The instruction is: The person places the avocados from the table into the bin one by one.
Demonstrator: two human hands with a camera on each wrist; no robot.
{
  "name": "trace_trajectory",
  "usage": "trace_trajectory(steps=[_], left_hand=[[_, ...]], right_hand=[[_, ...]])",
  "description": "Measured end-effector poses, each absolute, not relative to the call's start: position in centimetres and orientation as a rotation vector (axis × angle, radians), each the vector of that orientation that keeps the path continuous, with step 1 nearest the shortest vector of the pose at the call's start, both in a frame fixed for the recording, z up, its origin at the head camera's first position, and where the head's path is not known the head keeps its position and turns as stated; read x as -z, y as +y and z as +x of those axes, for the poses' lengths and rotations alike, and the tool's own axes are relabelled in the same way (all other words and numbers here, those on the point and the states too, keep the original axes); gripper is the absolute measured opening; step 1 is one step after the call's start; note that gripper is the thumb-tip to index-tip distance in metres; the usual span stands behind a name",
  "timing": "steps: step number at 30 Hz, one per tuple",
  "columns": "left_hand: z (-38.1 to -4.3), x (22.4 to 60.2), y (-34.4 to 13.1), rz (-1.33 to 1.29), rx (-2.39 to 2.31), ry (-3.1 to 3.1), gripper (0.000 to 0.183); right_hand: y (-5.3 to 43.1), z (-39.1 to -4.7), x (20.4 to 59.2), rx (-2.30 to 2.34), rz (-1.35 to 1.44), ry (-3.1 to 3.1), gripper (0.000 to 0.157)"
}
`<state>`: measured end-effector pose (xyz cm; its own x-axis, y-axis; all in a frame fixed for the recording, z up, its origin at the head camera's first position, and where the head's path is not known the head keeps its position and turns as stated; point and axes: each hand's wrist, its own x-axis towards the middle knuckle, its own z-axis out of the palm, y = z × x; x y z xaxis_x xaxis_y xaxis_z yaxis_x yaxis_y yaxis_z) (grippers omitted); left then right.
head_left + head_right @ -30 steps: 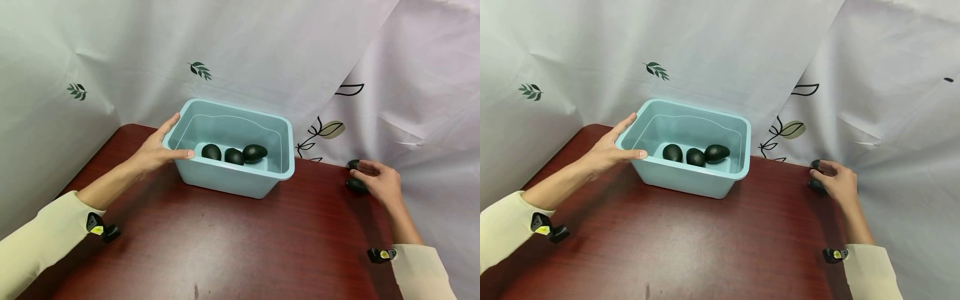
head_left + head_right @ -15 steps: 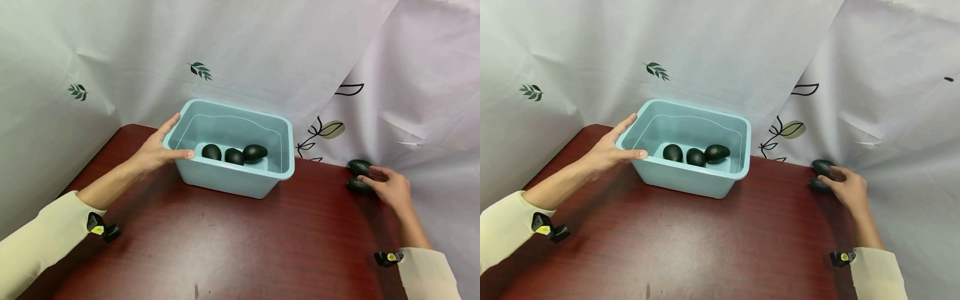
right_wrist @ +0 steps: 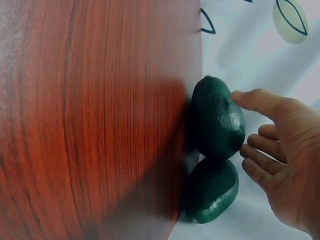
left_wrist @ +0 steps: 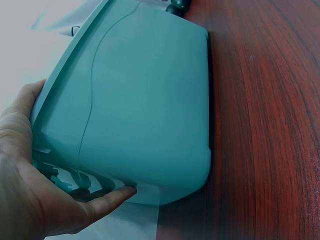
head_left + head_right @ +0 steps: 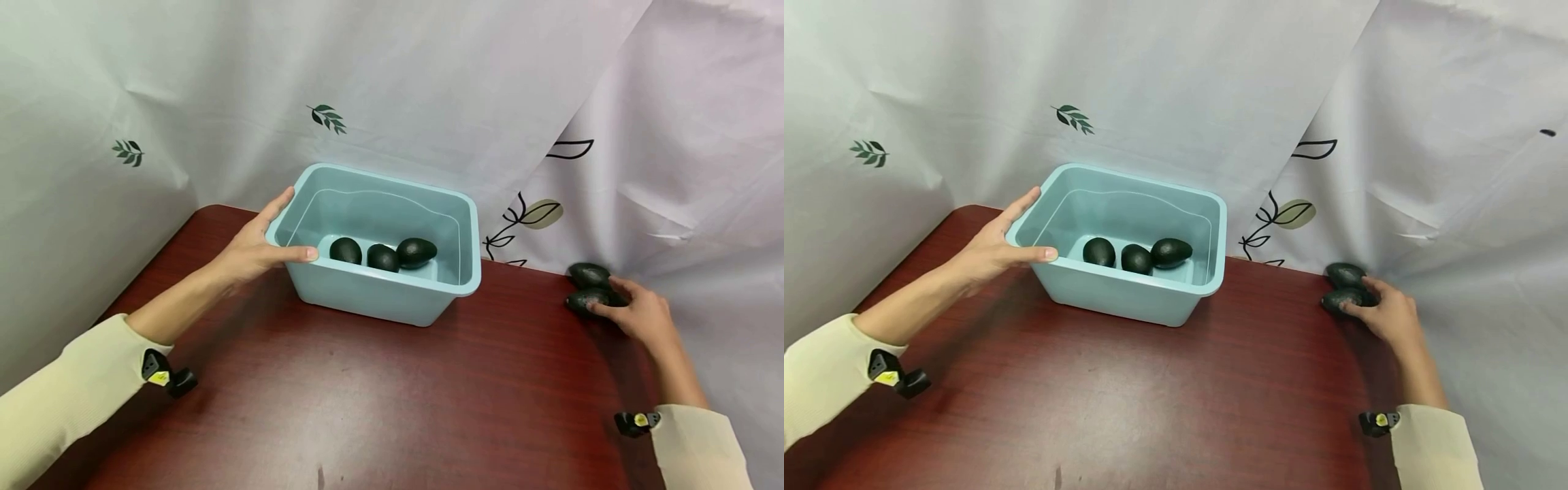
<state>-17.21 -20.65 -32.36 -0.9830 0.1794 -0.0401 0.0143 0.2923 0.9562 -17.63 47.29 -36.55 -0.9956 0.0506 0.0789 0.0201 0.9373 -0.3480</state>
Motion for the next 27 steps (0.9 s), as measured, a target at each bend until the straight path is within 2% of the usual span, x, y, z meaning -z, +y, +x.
trace_trajectory(steps=[15, 27], left_hand=[[-17.2, 32.3, -20.6, 0.187, -1.779, 2.421, 0.113], [-17.2, 32.4, -20.6, 0.192, -1.796, 2.407, 0.112]], right_hand=[[47.6, -17.9, 37.3, -0.499, 0.011, -3.060, 0.082], [46.0, -18.3, 38.2, -0.537, -0.040, -3.034, 0.083]])
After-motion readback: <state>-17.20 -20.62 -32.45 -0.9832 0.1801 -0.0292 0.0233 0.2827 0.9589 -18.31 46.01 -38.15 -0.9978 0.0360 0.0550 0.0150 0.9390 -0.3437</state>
